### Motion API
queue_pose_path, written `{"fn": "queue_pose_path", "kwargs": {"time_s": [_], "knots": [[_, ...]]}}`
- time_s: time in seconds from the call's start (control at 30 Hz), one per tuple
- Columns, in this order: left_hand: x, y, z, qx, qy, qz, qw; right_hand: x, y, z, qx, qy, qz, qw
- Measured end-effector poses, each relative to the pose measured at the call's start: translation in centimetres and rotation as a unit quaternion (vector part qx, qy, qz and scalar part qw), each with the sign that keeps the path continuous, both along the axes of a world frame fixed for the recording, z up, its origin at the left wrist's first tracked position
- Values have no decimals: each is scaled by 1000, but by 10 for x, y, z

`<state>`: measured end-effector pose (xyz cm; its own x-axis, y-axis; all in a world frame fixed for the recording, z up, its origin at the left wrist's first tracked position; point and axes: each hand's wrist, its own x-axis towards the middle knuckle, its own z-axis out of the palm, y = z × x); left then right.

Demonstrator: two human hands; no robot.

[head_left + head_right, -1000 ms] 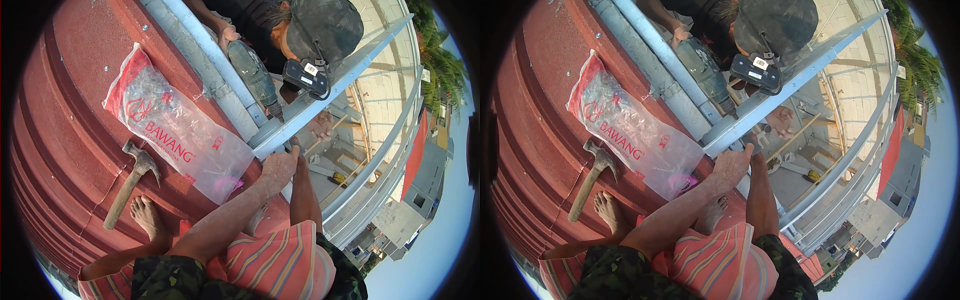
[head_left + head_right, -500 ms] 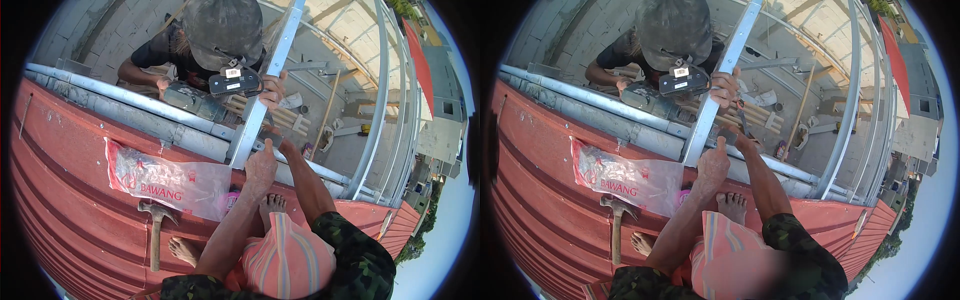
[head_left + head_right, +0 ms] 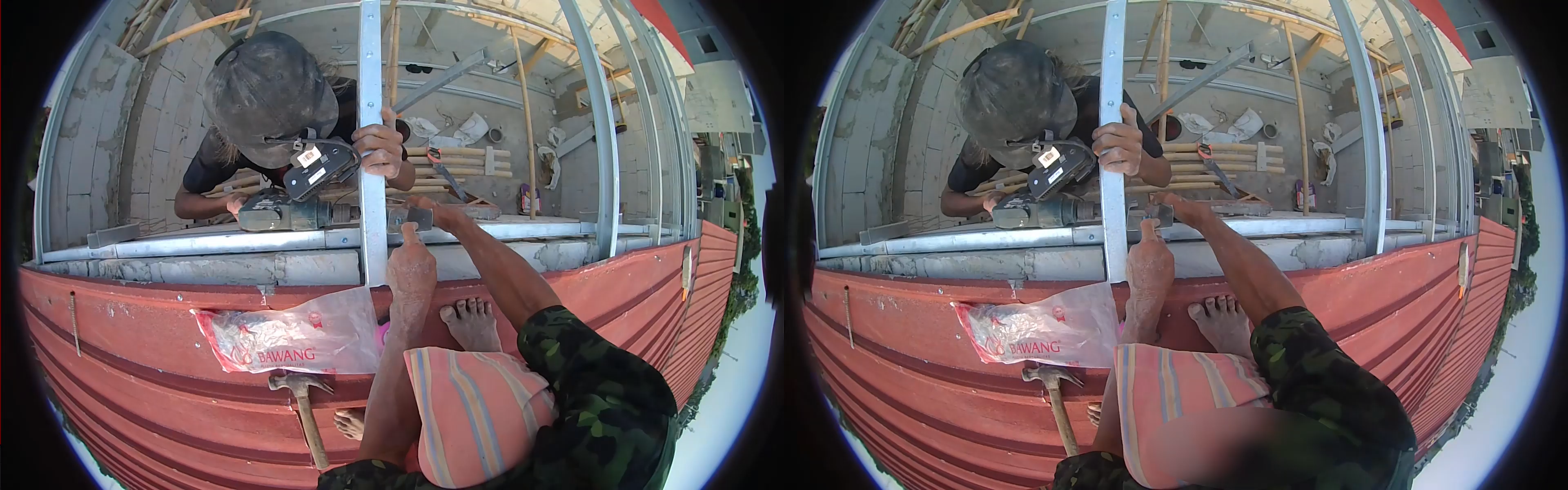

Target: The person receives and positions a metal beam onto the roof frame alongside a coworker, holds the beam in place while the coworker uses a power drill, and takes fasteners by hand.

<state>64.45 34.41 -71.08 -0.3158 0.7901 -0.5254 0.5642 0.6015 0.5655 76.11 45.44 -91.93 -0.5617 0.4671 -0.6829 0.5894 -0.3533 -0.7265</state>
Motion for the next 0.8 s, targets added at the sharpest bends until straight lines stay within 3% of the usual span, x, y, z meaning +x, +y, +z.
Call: {"fn": "queue_pose_path", "kwargs": {"time_s": [0.1, 0.3, 0.8], "knots": [[1, 0, -1, 9, 3, -2, 1000, -6, 0, 30, 12, 7, 4, 1000], [2, -1, -2, 23, 6, 6, 1000, -4, 0, -2, 66, 43, 36, 996], [4, 2, 2, 20, -4, 22, 1000, -10, 0, 18, 77, 51, 11, 996]]}}
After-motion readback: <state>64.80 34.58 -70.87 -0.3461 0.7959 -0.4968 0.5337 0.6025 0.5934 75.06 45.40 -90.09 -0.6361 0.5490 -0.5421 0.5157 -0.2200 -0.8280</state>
